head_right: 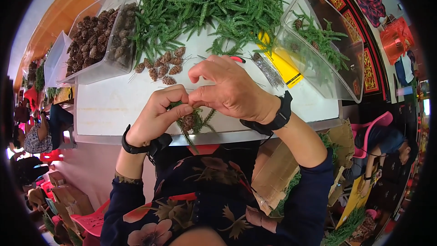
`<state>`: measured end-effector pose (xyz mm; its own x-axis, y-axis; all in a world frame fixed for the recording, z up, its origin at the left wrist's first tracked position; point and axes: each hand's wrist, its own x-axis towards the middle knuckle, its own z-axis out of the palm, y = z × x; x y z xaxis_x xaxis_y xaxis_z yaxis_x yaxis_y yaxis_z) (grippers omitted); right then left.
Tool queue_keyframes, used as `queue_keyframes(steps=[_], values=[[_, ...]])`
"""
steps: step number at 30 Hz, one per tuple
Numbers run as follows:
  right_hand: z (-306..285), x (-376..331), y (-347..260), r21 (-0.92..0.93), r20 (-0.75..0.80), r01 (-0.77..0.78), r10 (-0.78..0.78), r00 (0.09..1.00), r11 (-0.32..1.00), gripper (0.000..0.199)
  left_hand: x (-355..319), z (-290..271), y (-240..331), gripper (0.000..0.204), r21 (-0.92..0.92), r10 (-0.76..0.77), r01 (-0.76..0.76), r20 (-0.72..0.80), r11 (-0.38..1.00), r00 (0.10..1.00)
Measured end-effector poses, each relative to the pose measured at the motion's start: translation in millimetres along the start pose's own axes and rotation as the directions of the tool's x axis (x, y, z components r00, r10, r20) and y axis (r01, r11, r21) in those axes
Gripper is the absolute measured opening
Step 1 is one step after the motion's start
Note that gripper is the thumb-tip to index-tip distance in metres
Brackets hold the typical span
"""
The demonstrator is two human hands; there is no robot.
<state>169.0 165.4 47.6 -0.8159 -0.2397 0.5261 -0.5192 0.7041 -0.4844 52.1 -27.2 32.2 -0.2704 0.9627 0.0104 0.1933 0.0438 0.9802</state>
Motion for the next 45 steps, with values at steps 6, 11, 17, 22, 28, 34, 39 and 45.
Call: queue_keyframes(steps=[6,11,17,22,28,34,39,45], values=[[1.0,8.2,-16.4,-0.202,-0.010,-0.110,0.110,0.994,0.973,0.014,-0.2,9.9,7.4,0.006,0.441,0.225,-0.140,-0.147,0.887,0.963],[3.0,6.0,-24.0,-0.189,-0.018,-0.288,0.290,0.957,0.939,0.013,-1.6,32.1,14.9,0.008,0.782,0.397,-0.085,-0.216,0.617,0.892],[1.2,0.2,-18.8,-0.060,0.026,-0.445,0.447,0.894,0.894,0.012,0.8,42.3,9.5,0.008,0.779,0.480,-0.085,-0.293,0.621,0.827],[-6.3,-7.6,1.8,0.124,-0.058,-0.596,0.606,0.794,0.793,0.025,-6.4,35.0,-1.9,0.012,0.523,0.375,-0.067,-0.510,0.850,0.774],[3.9,-52.8,33.1,-0.461,-0.029,-0.505,0.556,0.831,0.730,0.042,-12.9,25.4,-3.9,0.011,0.289,0.235,-0.061,-0.618,0.955,0.750],[17.5,-52.9,46.0,-0.277,0.053,-0.522,0.556,0.830,0.806,0.043,-18.6,24.3,-3.1,0.012,0.370,0.280,-0.030,-0.646,0.928,0.710],[8.2,-41.3,47.8,-0.466,0.104,-0.504,0.611,0.785,0.727,0.035,-23.3,18.5,-3.7,0.013,0.445,0.315,0.030,-0.678,0.895,0.664],[28.0,-50.9,61.7,-0.601,0.080,-0.355,0.496,0.865,0.716,0.022,-22.4,12.5,-5.0,0.013,0.485,0.397,-0.021,-0.689,0.874,0.606]])
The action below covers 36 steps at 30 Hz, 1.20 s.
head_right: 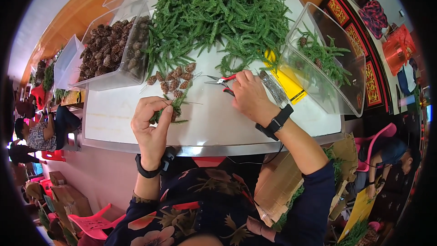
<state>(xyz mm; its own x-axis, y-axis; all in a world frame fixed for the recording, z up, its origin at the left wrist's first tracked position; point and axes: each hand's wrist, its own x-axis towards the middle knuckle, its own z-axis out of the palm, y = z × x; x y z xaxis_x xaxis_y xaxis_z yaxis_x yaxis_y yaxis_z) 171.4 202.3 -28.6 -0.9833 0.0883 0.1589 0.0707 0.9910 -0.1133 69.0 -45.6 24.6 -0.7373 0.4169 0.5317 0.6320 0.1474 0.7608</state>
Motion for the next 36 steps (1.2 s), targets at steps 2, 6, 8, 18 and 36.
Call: queue_keyframes(steps=[2,6,8,18,36], values=[[-0.3,2.3,-4.1,-0.038,-0.094,0.035,-0.038,0.995,0.999,0.020,0.0,-1.7,0.0,0.013,-0.036,-0.012,0.012,-0.005,0.999,1.000],[-12.7,5.1,-7.6,0.146,-0.243,-0.007,0.043,0.969,0.989,0.018,-1.1,-5.8,-1.6,0.012,-0.176,-0.177,0.179,0.024,0.968,0.984],[-25.2,1.3,-4.3,0.394,-0.237,-0.018,0.121,0.964,0.919,0.017,0.8,-8.5,-0.2,0.012,-0.211,-0.212,0.217,0.045,0.953,0.976],[-60.4,-2.6,-72.1,0.808,-0.081,0.129,0.109,0.991,-0.575,0.029,4.1,13.1,5.0,0.011,-0.109,-0.038,0.038,0.002,0.993,0.999],[-46.0,23.0,-104.9,0.948,-0.139,0.004,0.402,0.905,0.318,0.011,-1.5,16.4,2.7,0.013,0.110,0.042,-0.033,-0.080,0.993,0.996]])
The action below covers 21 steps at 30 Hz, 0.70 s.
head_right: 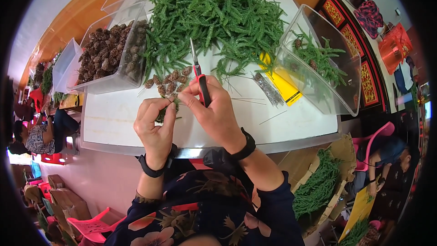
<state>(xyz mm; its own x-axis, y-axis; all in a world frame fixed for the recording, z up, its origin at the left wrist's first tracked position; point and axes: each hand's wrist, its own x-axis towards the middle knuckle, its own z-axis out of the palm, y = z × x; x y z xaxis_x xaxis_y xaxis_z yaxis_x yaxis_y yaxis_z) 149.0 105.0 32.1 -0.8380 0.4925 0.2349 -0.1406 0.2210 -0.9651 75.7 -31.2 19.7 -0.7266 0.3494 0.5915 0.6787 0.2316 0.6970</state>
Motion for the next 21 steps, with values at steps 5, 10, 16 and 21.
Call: queue_keyframes(steps=[5,10,16,21], values=[[3.6,-5.1,18.9,0.190,0.018,-0.112,0.110,0.994,0.975,0.012,-0.4,-4.7,-3.6,0.009,-0.251,-0.175,0.193,0.093,0.949,0.980],[-1.3,-18.2,21.6,0.019,0.115,-0.007,0.004,0.993,1.000,0.013,1.6,-8.8,-11.1,0.005,-0.596,-0.329,0.513,0.396,0.618,0.857],[-43.9,-10.6,11.4,-0.365,0.249,0.336,-0.257,0.934,0.868,0.012,3.0,-18.8,-17.2,0.007,-0.606,-0.284,0.595,0.534,0.528,0.796],[-74.3,1.9,3.3,-0.419,0.566,0.567,-0.284,0.774,0.709,0.016,7.7,-26.3,-15.8,0.009,-0.569,-0.221,0.667,0.658,0.481,0.720]])
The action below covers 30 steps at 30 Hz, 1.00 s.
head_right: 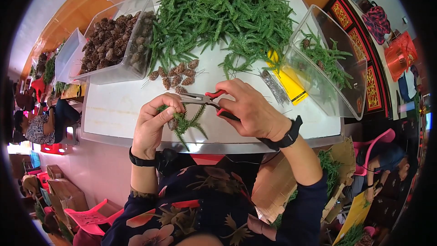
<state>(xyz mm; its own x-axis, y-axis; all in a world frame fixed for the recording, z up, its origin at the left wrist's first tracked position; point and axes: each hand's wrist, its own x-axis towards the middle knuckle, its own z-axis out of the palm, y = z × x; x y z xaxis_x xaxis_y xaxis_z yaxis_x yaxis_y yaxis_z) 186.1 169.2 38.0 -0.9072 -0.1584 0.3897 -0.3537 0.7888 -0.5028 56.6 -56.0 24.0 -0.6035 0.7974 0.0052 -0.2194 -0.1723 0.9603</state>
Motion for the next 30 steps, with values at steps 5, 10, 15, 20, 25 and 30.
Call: queue_keyframes(steps=[5,10,15,20,25,30], values=[[-7.1,0.9,0.9,-0.045,0.124,0.133,-0.127,0.984,0.990,0.017,-2.3,-1.4,-4.9,0.009,-0.079,-0.022,0.030,0.103,0.996,0.994],[-7.7,4.8,-1.6,0.018,0.138,0.174,-0.175,0.975,0.985,0.018,-4.1,-5.3,-8.3,0.011,-0.196,-0.085,0.122,0.185,0.973,0.979],[-10.5,9.2,-3.9,0.045,0.141,0.213,-0.217,0.966,0.976,0.017,-1.4,-3.5,-6.8,0.020,-0.277,-0.014,0.091,0.267,0.957,0.964],[-10.2,7.7,-3.1,0.038,0.139,0.221,-0.224,0.965,0.975,0.017,-1.5,-9.0,-11.6,0.019,-0.304,0.051,0.050,0.315,0.952,0.948],[-6.4,5.5,-1.3,0.043,0.135,0.205,-0.209,0.969,0.978,0.016,-1.8,-10.7,-12.8,0.019,-0.281,0.071,0.015,0.295,0.960,0.953],[-4.8,6.5,-1.1,0.050,0.143,0.216,-0.221,0.965,0.975,0.016,-3.9,-9.1,-10.8,0.019,-0.279,0.031,0.055,0.294,0.959,0.955]])
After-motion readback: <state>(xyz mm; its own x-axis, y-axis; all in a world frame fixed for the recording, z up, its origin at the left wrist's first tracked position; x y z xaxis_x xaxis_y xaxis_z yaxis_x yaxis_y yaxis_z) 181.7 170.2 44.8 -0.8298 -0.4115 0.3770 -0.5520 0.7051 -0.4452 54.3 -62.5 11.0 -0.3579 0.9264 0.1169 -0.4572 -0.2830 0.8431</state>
